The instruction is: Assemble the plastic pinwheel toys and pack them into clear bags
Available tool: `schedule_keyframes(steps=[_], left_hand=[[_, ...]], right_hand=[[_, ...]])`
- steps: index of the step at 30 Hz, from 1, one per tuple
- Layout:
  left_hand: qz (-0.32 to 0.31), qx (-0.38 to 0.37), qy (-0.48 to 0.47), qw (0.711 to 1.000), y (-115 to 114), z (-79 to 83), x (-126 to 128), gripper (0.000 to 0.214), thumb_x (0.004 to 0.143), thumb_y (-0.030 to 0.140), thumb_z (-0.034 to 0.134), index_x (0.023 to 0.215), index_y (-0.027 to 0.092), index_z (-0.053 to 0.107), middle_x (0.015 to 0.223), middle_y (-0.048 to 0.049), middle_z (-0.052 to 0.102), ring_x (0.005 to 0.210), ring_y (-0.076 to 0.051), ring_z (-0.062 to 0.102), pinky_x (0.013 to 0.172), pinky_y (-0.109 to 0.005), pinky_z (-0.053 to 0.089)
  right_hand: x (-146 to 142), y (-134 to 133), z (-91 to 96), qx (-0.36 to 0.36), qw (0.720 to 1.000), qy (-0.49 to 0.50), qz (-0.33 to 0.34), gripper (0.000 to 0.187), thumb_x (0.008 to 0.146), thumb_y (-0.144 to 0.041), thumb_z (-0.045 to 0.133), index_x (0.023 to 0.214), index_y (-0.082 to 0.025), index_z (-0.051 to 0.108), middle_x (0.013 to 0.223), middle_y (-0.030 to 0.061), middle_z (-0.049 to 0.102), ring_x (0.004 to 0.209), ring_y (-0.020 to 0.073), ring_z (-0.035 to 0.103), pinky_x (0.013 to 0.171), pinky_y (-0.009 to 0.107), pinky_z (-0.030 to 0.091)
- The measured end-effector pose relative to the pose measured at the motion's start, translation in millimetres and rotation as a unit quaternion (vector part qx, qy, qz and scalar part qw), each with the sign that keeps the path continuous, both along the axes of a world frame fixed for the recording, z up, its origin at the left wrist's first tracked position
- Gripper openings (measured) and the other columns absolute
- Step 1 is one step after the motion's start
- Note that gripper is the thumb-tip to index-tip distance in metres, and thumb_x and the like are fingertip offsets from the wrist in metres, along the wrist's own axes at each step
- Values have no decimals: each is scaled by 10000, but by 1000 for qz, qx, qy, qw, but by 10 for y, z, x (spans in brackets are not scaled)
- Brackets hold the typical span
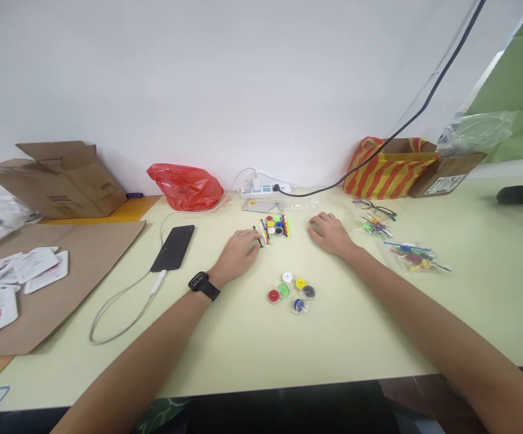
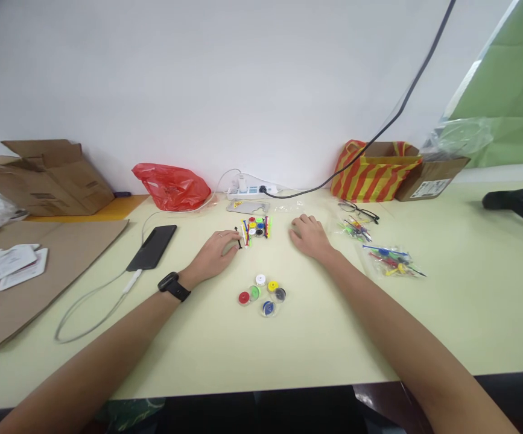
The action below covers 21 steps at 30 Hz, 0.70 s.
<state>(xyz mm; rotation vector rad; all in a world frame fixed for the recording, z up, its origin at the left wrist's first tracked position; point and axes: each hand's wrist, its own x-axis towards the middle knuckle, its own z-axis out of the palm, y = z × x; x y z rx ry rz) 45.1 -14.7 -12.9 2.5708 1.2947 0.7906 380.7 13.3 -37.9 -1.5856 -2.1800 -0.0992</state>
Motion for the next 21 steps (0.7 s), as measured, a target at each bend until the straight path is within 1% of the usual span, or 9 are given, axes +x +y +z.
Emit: schedule_keyframes(steps=[4, 7, 9, 11, 13, 16, 18, 19, 21], left_hand=[[25, 8, -6, 1000, -39, 32, 33, 201, 970, 198, 523, 1119, 234, 653, 1230, -76, 692, 1209, -266, 608, 1073, -454, 488], [46, 21, 2, 999, -56, 69, 45, 88, 982, 246, 546, 974, 219, 630, 1087, -77, 694, 1075, -271, 627, 985, -449, 508], [59, 20, -3, 998, -43, 73, 38, 91, 979, 255, 562, 913, 213, 608, 1012, -73, 682, 1004, -265, 625, 933, -436, 514], [62, 10, -22, 998, -18, 59, 23, 70, 970, 194, 542, 947, 208, 607, 989, -68, 677, 956, -248, 628, 891, -411, 518], [60, 0, -45, 997, 3, 40, 7, 152, 960, 120, 493, 1011, 205, 608, 991, -66, 677, 919, -230, 634, 852, -386, 520], [54, 2, -61, 997, 18, 25, -11, 217, 948, 65, 447, 1006, 203, 604, 1005, -71, 671, 921, -222, 634, 838, -371, 517], [58, 12, -68, 996, 26, 20, -20, 229, 946, 54, 438, 990, 204, 605, 1012, -74, 665, 942, -225, 630, 846, -373, 514], [62, 16, -75, 995, 32, 17, -25, 235, 949, 54, 433, 993, 205, 609, 1010, -74, 661, 947, -225, 628, 848, -374, 514], [71, 20, -88, 993, 50, 5, -33, 235, 960, 67, 431, 1000, 208, 614, 1012, -70, 651, 943, -221, 627, 841, -369, 516]], right_hand=[[4, 1, -2, 0, 1000, 8, 0, 304, 995, -360, 506, 1207, -186, 639, 1201, 145, 659, 1112, 331, 560, 989, 458, 424], [4, 2, 2, -4, 1000, 9, 2, 309, 993, -361, 504, 1208, -188, 640, 1203, 148, 658, 1109, 334, 557, 987, 463, 425], [-2, -2, 9, -7, 1000, 10, 2, 312, 991, -361, 502, 1209, -187, 643, 1201, 153, 658, 1109, 337, 556, 984, 465, 427], [-12, -13, 21, -10, 1000, 14, 0, 310, 987, -352, 504, 1206, -186, 646, 1202, 157, 659, 1113, 338, 557, 986, 466, 431], [-24, -34, 45, -15, 1000, 22, -4, 304, 978, -343, 516, 1199, -183, 650, 1204, 158, 663, 1120, 337, 562, 987, 464, 436], [-40, -91, 133, -33, 997, 62, -10, 273, 950, -378, 571, 1112, -183, 674, 1163, 151, 686, 1078, 323, 585, 930, 434, 455], [-50, -154, 246, -75, 989, 130, -8, 285, 938, -460, 601, 938, -185, 676, 1000, 124, 709, 919, 277, 609, 802, 378, 463], [-59, -195, 320, -112, 978, 176, 4, 343, 937, -513, 604, 836, -188, 651, 882, 98, 699, 808, 240, 598, 724, 346, 446], [-88, -293, 490, -219, 937, 260, 80, 481, 930, -616, 599, 700, -194, 583, 690, 43, 634, 634, 169, 523, 611, 300, 389]])
